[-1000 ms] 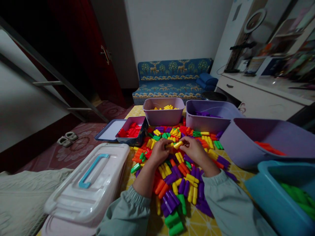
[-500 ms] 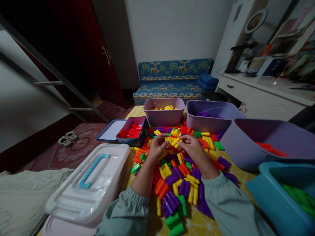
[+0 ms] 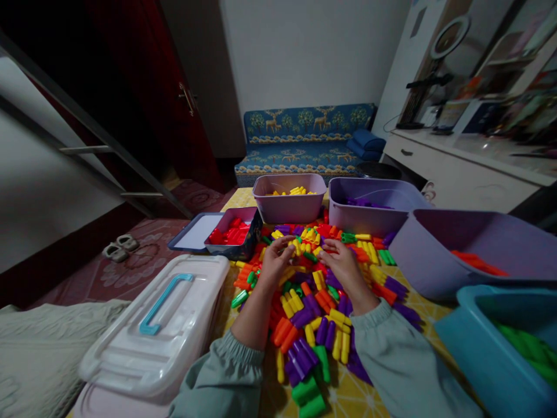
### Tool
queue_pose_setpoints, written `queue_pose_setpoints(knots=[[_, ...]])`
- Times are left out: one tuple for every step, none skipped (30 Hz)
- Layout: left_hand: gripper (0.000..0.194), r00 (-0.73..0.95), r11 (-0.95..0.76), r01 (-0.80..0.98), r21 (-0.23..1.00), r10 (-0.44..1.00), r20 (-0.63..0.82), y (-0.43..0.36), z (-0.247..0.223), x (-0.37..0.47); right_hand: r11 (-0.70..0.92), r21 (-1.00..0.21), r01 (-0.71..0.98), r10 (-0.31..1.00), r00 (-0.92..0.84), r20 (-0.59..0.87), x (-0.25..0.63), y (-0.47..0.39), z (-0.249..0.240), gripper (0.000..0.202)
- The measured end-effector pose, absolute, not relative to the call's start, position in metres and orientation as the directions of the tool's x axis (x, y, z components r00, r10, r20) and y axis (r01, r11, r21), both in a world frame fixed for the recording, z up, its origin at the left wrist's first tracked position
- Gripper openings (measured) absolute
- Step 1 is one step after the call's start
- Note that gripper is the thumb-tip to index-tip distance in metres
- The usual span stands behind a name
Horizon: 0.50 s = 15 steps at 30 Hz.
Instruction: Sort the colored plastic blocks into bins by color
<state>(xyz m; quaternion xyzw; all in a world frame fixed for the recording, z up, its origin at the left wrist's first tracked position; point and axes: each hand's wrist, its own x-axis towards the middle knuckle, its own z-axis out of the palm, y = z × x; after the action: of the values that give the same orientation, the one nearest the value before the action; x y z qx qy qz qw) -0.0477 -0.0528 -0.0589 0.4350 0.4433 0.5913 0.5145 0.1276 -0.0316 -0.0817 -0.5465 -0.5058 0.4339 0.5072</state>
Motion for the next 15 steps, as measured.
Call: queue_pose_setpoints(knots=[[0.050,-0.107,-0.085,-0.233,0.969,0.992,0.061,-0.053,-0.058,-0.049,0.045,-0.986,0.159,0.993,0.104,0.063,0.129,-0.030,-0.086,0.045],[0.050,-0.124,-0.096,-0.243,0.965,0.990,0.068,-0.053,-0.056,-0.050,0.069,-0.976,0.206,0.992,0.090,0.089,0.130,-0.029,-0.090,0.042],[0.051,-0.140,-0.111,-0.256,0.960,0.987,0.077,-0.052,-0.054,-0.052,0.092,-0.964,0.249,0.991,0.072,0.113,0.130,-0.028,-0.092,0.039],[0.051,-0.155,-0.128,-0.277,0.952,0.984,0.087,-0.051,-0.051,-0.054,0.111,-0.952,0.286,0.989,0.058,0.133,0.131,-0.027,-0.094,0.037],[0.052,-0.169,-0.145,-0.303,0.942,0.981,0.096,-0.048,-0.046,-0.056,0.120,-0.941,0.317,0.988,0.051,0.143,0.131,-0.027,-0.094,0.034],[0.052,-0.183,-0.162,-0.333,0.929,0.977,0.105,-0.044,-0.039,-0.059,0.121,-0.933,0.339,0.988,0.050,0.147,0.130,-0.028,-0.094,0.032],[0.052,-0.200,-0.176,-0.365,0.914,0.974,0.108,-0.038,-0.030,-0.061,0.117,-0.929,0.352,0.988,0.053,0.144,0.130,-0.028,-0.093,0.032],[0.051,-0.216,-0.190,-0.393,0.900,0.970,0.110,-0.030,-0.020,-0.063,0.110,-0.928,0.357,0.988,0.058,0.140,0.129,-0.029,-0.092,0.031],[0.050,-0.230,-0.201,-0.413,0.888,0.967,0.112,-0.020,-0.008,-0.064,0.104,-0.927,0.360,0.989,0.064,0.136,0.129,-0.029,-0.091,0.030],[0.050,-0.236,-0.196,-0.429,0.882,0.967,0.100,-0.009,0.005,-0.064,0.101,-0.925,0.365,0.988,0.070,0.135,0.128,-0.029,-0.090,0.029],[0.050,-0.233,-0.195,-0.435,0.879,0.967,0.099,0.005,0.018,-0.064,0.102,-0.921,0.375,0.988,0.073,0.139,0.128,-0.030,-0.089,0.028],[0.052,-0.225,-0.200,-0.428,0.881,0.968,0.111,0.019,0.031,-0.063,0.104,-0.915,0.389,0.986,0.078,0.145,0.128,-0.030,-0.088,0.027],[0.055,-0.223,-0.207,-0.407,0.890,0.967,0.123,0.033,0.043,-0.061,0.106,-0.908,0.404,0.985,0.083,0.152,0.128,-0.030,-0.088,0.025],[0.057,-0.238,-0.215,-0.376,0.901,0.963,0.130,0.047,0.052,-0.059,0.107,-0.902,0.417,0.984,0.085,0.156,0.128,-0.030,-0.088,0.025],[0.062,-0.255,-0.206,-0.332,0.921,0.959,0.122,0.060,0.058,-0.057,0.109,-0.898,0.425,0.984,0.081,0.158,0.128,-0.029,-0.088,0.024]])
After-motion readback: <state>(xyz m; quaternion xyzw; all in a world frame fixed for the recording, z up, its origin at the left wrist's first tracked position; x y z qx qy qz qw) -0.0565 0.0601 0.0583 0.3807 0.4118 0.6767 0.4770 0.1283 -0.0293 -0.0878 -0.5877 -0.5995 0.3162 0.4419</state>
